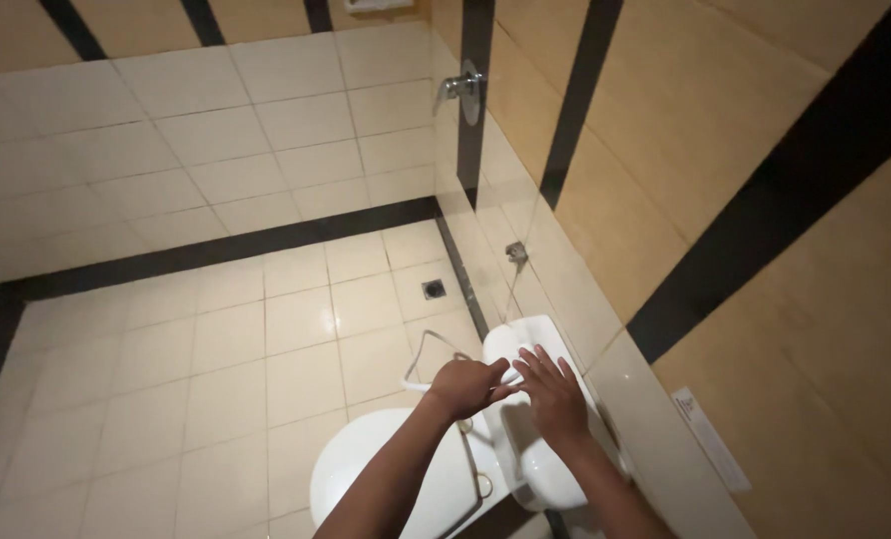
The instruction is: The person cleans a bathroom by first wiping the tiled walls and a sink with a yellow sponge. They then use a handheld bidet sprayer to rinse the toilet bowl and the surrounding floor area. Finally, the person flushes the toilet.
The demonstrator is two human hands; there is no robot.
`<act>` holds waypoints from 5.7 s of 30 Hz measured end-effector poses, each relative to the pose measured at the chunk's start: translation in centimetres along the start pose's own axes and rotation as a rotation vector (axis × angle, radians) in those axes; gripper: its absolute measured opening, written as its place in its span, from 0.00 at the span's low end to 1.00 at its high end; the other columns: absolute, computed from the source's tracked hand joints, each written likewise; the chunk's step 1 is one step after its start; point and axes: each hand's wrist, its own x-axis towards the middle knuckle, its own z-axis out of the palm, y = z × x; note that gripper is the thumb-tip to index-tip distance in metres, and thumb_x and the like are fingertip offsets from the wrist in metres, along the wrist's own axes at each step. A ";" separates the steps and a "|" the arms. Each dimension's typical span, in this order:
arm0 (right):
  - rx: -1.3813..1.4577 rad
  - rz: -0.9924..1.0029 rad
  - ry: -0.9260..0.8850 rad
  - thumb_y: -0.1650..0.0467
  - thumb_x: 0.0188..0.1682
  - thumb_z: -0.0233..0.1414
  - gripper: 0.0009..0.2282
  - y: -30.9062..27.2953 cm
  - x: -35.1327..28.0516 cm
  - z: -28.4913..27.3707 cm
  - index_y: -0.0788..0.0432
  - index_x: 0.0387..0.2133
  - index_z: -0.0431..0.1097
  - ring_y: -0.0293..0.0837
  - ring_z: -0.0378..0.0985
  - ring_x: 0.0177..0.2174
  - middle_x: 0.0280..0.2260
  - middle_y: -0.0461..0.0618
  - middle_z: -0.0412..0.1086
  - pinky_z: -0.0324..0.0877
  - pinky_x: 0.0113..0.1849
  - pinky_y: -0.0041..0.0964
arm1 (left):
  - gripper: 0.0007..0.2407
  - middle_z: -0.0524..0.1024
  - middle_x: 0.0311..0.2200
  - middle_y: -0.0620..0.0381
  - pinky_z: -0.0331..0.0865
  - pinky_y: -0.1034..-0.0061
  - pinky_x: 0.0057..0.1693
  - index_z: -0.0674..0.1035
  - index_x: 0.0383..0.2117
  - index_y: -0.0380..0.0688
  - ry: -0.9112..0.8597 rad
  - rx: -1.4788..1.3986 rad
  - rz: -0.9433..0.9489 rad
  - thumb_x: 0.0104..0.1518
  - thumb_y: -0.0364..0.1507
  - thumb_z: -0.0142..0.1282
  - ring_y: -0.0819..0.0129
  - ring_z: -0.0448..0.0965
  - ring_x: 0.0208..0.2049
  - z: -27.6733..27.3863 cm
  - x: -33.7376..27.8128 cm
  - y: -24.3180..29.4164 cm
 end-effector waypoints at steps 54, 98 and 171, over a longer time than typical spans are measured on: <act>0.017 -0.023 -0.022 0.70 0.44 0.58 0.17 0.6 1.5 1.4 0.50 0.49 0.73 0.44 0.67 0.59 0.57 0.42 0.69 0.60 0.57 0.50 | 0.19 0.81 0.28 0.48 0.72 0.52 0.37 0.72 0.48 0.48 0.045 -0.007 -0.037 0.64 0.48 0.48 0.46 0.80 0.31 0.7 0.0 -1.1; 0.103 -0.246 -0.132 0.72 0.43 0.57 0.21 -8.0 8.0 3.3 0.51 0.53 0.70 0.48 0.64 0.60 0.59 0.45 0.67 0.60 0.56 0.52 | 0.20 0.81 0.28 0.47 0.72 0.52 0.37 0.70 0.49 0.49 0.121 -0.013 -0.208 0.65 0.50 0.44 0.46 0.81 0.32 -3.8 -8.2 -7.1; 0.166 -0.406 -0.345 0.78 0.43 0.54 0.24 -24.5 11.0 8.5 0.47 0.55 0.68 0.47 0.60 0.63 0.60 0.42 0.65 0.57 0.59 0.54 | 0.21 0.81 0.30 0.45 0.73 0.52 0.39 0.70 0.47 0.46 0.299 -0.146 -0.379 0.66 0.51 0.43 0.44 0.81 0.32 -4.4 -24.1 -15.9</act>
